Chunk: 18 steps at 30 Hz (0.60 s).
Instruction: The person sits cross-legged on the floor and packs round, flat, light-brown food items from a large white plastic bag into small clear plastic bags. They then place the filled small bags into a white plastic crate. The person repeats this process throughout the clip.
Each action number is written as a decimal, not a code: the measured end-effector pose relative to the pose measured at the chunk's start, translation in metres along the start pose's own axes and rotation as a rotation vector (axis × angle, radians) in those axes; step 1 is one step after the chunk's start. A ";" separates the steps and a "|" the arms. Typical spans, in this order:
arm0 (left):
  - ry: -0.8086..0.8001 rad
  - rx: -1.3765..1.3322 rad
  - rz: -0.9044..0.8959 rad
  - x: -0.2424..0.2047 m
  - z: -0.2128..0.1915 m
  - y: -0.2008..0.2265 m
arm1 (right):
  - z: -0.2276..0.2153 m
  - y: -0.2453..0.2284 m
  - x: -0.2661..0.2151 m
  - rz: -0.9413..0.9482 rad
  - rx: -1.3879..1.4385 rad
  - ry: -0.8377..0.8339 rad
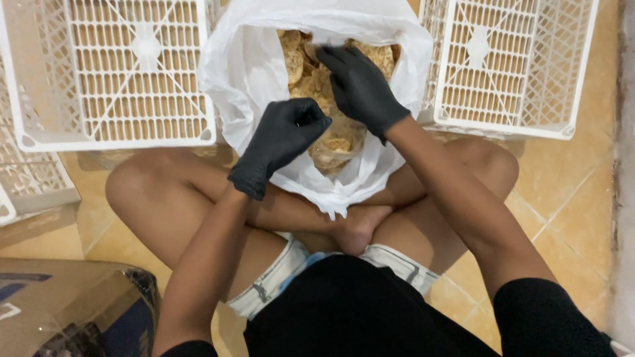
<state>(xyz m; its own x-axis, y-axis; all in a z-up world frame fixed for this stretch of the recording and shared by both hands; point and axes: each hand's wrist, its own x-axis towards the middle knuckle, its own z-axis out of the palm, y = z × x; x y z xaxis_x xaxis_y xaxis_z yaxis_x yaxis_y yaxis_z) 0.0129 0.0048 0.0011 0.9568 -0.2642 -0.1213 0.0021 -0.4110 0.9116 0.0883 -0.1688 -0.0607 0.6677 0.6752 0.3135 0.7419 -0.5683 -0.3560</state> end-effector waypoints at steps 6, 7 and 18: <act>-0.014 -0.094 -0.091 0.003 -0.008 -0.004 | 0.030 0.027 0.072 -0.090 -0.262 0.182; -0.011 -0.097 -0.087 0.005 -0.006 -0.009 | 0.028 0.029 0.075 -0.093 -0.266 0.181; -0.011 -0.185 -0.060 0.008 -0.008 -0.020 | 0.001 0.011 0.088 0.193 -0.141 0.061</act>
<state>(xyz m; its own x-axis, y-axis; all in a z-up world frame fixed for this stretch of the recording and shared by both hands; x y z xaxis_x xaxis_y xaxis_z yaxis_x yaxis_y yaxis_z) 0.0225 0.0184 -0.0151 0.9502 -0.2539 -0.1808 0.1133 -0.2590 0.9592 0.1550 -0.1155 -0.0384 0.7972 0.5206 0.3057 0.5987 -0.7470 -0.2890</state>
